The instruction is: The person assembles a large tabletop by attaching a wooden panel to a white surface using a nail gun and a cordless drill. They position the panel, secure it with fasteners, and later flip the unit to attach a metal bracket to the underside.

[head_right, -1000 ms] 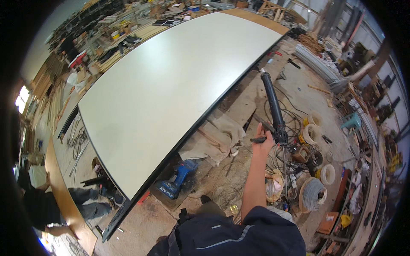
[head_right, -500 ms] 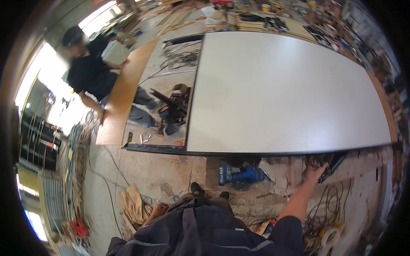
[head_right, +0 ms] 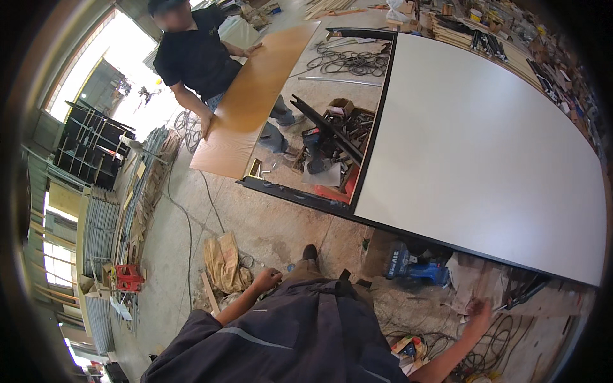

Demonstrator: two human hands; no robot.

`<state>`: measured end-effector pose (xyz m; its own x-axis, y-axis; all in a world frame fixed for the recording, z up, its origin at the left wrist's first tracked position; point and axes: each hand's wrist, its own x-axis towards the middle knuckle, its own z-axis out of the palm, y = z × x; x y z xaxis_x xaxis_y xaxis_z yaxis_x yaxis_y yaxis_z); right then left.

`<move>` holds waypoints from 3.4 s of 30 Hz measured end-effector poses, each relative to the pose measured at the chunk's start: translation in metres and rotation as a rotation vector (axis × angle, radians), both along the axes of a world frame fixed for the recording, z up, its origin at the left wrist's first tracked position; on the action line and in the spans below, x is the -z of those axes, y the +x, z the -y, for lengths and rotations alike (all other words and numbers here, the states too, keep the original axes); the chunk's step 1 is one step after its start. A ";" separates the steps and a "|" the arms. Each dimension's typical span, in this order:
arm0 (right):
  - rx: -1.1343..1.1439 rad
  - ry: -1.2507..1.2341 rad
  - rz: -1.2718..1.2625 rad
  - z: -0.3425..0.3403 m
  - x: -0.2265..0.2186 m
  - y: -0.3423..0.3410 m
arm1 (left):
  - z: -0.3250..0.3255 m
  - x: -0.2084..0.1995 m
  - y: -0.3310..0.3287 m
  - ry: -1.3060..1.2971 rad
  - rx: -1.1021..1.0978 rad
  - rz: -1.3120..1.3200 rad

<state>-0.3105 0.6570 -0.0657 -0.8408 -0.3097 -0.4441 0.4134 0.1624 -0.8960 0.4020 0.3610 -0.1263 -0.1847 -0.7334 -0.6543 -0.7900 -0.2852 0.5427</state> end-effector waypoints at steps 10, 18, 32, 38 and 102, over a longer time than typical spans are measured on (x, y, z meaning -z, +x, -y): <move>-0.345 0.109 0.123 0.159 -0.012 0.279 | 0.117 0.029 0.082 0.093 -0.200 -0.174; -0.519 0.187 0.138 0.256 -0.032 0.412 | 0.215 0.058 0.253 0.214 -0.583 -0.236; -0.715 0.029 0.211 0.366 -0.095 0.504 | 0.339 -0.053 0.318 -0.148 -0.745 -0.516; -0.783 -0.187 0.028 0.457 -0.152 0.496 | 0.406 -0.104 0.360 -0.406 -0.856 -0.631; -0.671 0.392 -0.292 0.729 -0.150 0.521 | 0.592 -0.143 0.247 -0.093 -0.363 -0.622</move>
<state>0.2105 -0.0724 0.0845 -0.6307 -0.6547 -0.4166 -0.1226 0.6142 -0.7796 0.6493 -0.2314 0.0168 -0.2368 -0.8664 -0.4395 -0.1912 -0.4020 0.8955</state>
